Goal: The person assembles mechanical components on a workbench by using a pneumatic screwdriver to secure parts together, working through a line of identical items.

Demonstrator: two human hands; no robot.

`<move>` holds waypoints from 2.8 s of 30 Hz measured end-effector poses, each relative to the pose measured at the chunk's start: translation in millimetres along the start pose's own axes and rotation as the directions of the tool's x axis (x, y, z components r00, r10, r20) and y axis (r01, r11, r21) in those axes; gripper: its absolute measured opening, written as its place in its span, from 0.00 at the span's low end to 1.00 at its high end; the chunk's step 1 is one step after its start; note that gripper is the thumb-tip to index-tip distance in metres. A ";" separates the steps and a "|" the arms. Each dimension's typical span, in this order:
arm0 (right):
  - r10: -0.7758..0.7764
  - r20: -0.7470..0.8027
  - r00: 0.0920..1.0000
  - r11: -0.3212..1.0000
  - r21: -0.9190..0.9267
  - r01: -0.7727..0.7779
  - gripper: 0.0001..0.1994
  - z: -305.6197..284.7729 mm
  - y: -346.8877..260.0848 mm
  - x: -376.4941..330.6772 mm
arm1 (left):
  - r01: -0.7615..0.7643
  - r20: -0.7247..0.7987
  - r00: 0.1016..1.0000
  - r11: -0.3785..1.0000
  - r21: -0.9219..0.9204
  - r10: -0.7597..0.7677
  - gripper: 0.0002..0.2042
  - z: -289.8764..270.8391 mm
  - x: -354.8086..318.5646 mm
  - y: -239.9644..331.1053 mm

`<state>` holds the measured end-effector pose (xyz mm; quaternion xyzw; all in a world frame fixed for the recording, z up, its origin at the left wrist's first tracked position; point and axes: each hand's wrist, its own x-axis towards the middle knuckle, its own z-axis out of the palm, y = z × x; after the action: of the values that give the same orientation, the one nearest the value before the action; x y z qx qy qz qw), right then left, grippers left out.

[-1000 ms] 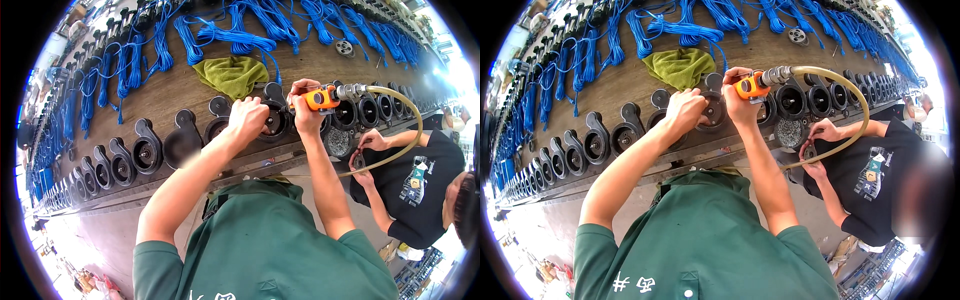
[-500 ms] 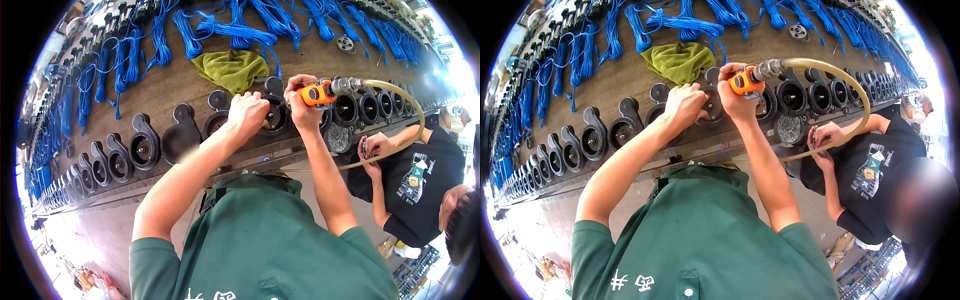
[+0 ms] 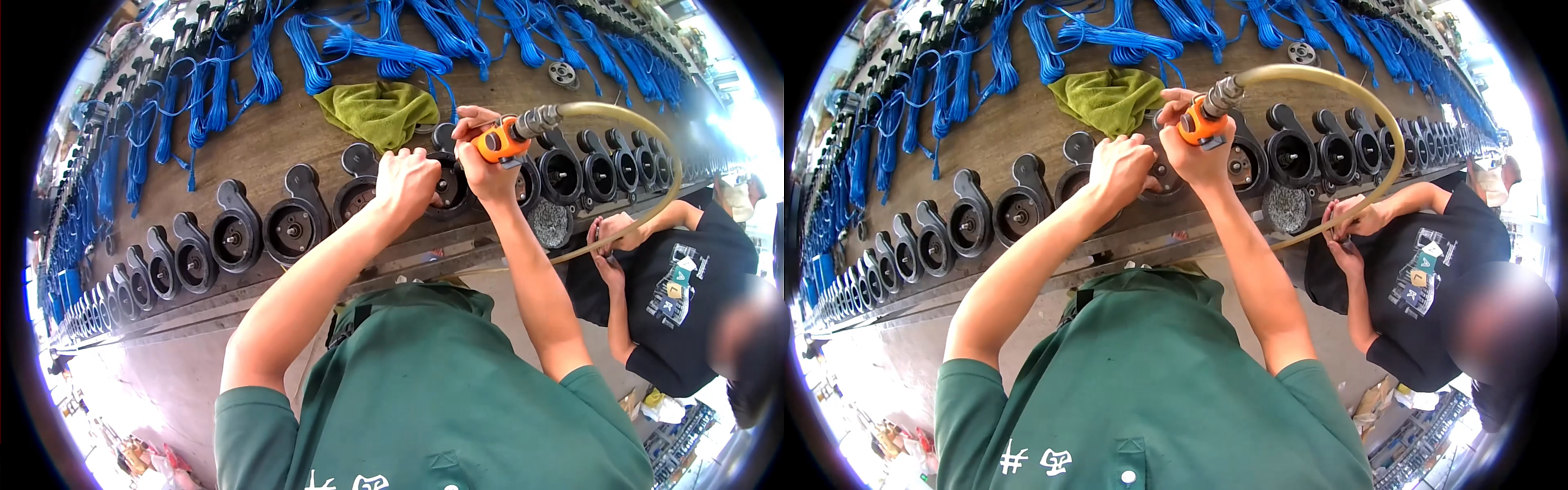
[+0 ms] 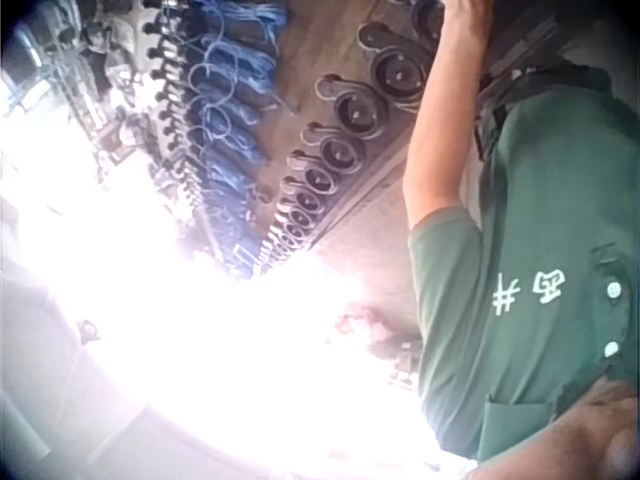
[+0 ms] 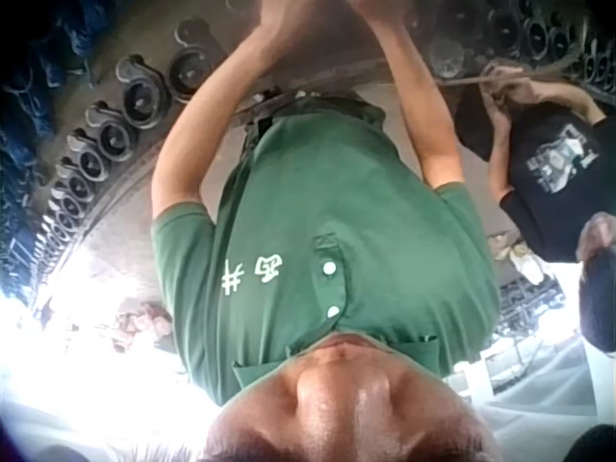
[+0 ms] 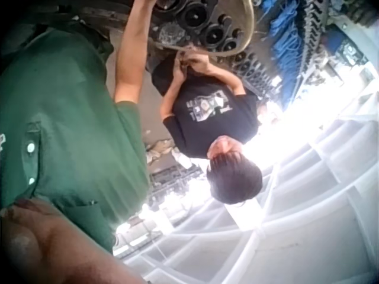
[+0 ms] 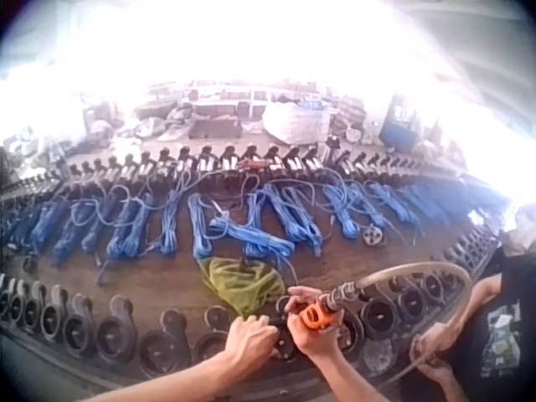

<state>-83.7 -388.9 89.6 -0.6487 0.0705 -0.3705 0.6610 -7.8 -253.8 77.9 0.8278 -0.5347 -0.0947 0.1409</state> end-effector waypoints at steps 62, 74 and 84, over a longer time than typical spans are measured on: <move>0.125 0.098 0.987 0.992 0.006 -0.126 0.14 -3.9 -7.3 -52.7 | -0.014 0.122 0.992 0.981 -0.192 0.038 0.14 5.6 15.9 -13.8; 0.071 0.100 0.992 0.993 0.084 -0.080 0.14 8.9 -16.1 -38.3 | 0.366 0.211 0.867 0.288 -0.885 -0.452 0.16 28.1 -94.6 50.3; 0.120 0.137 0.983 0.978 0.155 -0.141 0.14 29.6 1.9 -18.7 | 0.511 0.590 0.622 -0.304 -0.804 -0.515 0.27 56.6 -68.2 65.8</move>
<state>-79.4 -354.4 85.0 -0.6082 0.0399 -0.2888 0.7383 -109.7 -224.7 47.0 0.6249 0.1093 -0.4797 0.6061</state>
